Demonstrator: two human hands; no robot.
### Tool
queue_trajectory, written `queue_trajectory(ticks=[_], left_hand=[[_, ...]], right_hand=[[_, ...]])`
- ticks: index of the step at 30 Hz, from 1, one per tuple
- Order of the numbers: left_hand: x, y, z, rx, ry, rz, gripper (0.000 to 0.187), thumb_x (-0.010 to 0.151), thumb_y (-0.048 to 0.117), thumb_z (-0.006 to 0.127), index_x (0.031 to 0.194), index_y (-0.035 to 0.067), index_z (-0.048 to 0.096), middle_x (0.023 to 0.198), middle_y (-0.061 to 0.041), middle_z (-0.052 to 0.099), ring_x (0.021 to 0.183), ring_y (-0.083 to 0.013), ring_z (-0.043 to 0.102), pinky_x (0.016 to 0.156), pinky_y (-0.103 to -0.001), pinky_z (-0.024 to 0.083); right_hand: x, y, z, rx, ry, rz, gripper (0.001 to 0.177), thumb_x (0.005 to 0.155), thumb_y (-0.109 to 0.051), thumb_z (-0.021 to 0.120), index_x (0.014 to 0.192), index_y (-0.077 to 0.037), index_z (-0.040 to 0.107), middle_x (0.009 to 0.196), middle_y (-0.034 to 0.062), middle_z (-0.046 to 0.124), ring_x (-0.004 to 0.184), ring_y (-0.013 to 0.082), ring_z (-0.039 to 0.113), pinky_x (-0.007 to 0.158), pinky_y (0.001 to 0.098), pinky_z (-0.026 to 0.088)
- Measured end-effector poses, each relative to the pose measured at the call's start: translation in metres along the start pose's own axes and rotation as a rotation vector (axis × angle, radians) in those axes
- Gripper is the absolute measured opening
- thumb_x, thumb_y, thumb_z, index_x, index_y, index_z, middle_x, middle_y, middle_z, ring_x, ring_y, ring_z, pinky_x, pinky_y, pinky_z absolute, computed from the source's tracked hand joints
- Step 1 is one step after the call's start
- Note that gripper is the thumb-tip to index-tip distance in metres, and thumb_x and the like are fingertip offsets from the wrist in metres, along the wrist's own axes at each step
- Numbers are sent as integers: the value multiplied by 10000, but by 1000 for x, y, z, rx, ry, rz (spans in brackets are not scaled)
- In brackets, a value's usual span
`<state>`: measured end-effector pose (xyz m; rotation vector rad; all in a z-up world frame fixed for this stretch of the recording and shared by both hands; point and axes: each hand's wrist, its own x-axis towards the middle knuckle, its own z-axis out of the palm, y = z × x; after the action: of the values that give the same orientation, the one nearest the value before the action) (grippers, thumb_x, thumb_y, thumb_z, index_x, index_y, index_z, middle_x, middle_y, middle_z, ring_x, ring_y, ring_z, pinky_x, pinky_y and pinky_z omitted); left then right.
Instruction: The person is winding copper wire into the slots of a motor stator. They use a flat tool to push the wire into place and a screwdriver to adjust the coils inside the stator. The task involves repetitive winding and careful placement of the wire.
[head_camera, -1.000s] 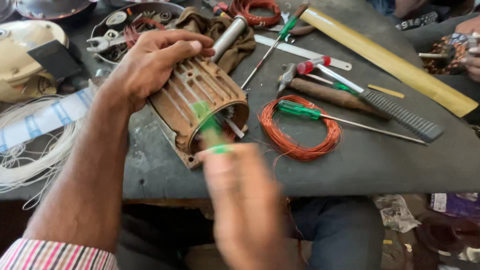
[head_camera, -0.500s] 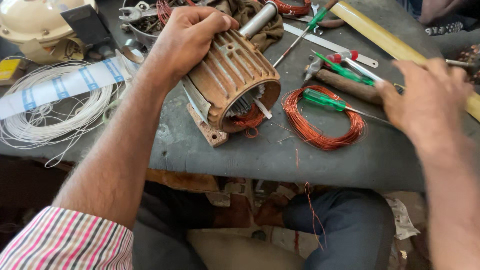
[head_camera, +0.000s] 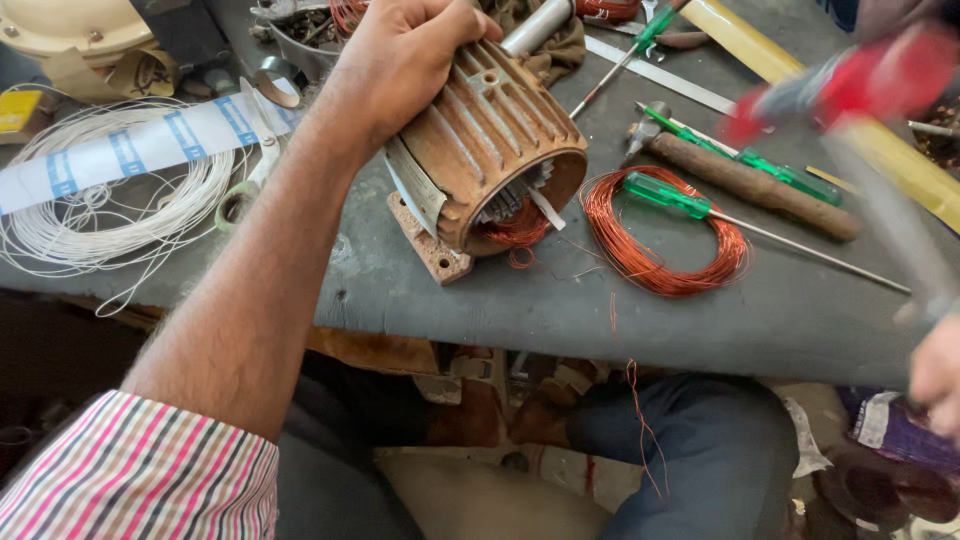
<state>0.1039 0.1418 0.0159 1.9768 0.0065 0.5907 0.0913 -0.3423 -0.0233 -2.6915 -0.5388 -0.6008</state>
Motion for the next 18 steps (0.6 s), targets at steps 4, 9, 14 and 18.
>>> queue_trajectory(ticks=[4, 9, 14, 18], left_hand=[[1, -1, -2, 19, -27, 109, 303, 1002, 233, 559, 1064, 67, 805, 809, 33, 731, 693, -17, 622, 653, -239, 532], [4, -4, -4, 37, -39, 98, 313, 994, 232, 551, 1076, 60, 799, 819, 36, 734, 725, -22, 627, 671, -229, 527], [3, -2, -2, -47, -54, 64, 328, 986, 221, 546, 1081, 35, 799, 850, 21, 746, 760, -33, 636, 701, -226, 530], [0, 4, -4, -20, -59, 41, 333, 997, 226, 539, 1106, 46, 798, 858, 9, 726, 752, -40, 608, 688, -233, 507]], right_hand=[[-32, -56, -11, 127, -58, -114, 342, 937, -350, 747, 1145, -79, 730, 867, 95, 746, 764, 188, 736, 706, 347, 566], [-21, -115, -6, -32, -27, -300, 318, 895, -316, 756, 1084, -65, 702, 929, 138, 752, 818, 305, 733, 662, 402, 561], [8, -134, 5, 132, -35, -382, 336, 936, -327, 708, 1128, -52, 691, 983, 145, 740, 866, 347, 713, 704, 429, 555], [31, -128, 16, 173, -56, -438, 352, 942, -342, 691, 1128, -43, 687, 1007, 156, 735, 889, 377, 702, 723, 446, 555]])
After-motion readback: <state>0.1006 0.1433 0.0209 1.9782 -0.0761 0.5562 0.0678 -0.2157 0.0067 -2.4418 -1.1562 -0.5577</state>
